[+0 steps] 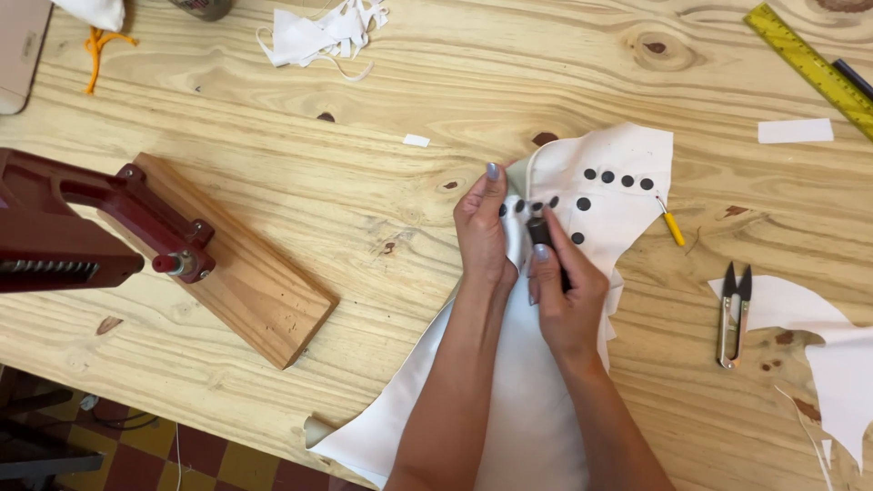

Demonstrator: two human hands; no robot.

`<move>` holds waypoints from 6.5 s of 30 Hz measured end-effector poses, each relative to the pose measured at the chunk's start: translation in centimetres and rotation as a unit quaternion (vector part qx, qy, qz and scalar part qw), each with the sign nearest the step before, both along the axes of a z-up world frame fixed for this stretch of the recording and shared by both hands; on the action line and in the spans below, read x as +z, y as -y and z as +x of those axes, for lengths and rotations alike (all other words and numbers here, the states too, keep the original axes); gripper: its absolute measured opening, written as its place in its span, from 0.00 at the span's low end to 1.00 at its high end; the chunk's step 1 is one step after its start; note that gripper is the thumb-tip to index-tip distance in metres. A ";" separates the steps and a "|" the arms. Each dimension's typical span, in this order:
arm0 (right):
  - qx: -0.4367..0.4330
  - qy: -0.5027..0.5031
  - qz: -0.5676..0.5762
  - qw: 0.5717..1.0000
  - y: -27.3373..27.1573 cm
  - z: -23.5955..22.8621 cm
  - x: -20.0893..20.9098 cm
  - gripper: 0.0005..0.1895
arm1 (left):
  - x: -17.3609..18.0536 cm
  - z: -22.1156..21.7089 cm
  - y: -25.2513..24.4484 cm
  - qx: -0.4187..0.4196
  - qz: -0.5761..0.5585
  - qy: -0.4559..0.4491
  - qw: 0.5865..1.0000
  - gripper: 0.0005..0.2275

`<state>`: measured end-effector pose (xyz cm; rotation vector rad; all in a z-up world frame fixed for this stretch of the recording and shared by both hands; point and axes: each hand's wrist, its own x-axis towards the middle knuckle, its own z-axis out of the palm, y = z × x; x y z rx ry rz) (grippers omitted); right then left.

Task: The person uses a handheld awl to punch holes into a white fabric piece marked with black dots on a wooden workbench. They repeatedly insert the tool into the fabric, rotate it, and remove it to create clean openings, occasionally using a smaller tool to clear debris from the holes.

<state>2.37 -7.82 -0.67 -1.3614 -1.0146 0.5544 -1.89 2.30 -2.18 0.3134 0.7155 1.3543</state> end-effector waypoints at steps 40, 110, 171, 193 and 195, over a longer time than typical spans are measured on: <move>-0.076 -0.208 0.013 0.975 0.4 2.7 1.6 0.21 | 3.3 -3.1 0.2 -0.183 0.227 0.329 0.898 0.47; 0.169 -0.420 0.056 0.890 0.3 2.2 1.8 0.21 | 0.3 -1.4 -0.2 -0.130 0.199 0.220 0.946 0.26; -0.425 0.571 -0.270 0.649 8.3 46.3 -5.4 0.10 | 4.8 -0.9 1.3 -0.349 0.327 -0.405 0.779 0.18; -0.174 0.284 -0.057 0.941 8.0 10.9 0.7 0.15 | 0.9 0.4 0.9 -0.273 0.468 -0.530 0.653 0.03; -0.177 0.273 -0.064 0.943 7.8 10.9 0.8 0.14 | 1.9 -0.1 0.4 -0.273 0.407 -0.484 0.725 0.03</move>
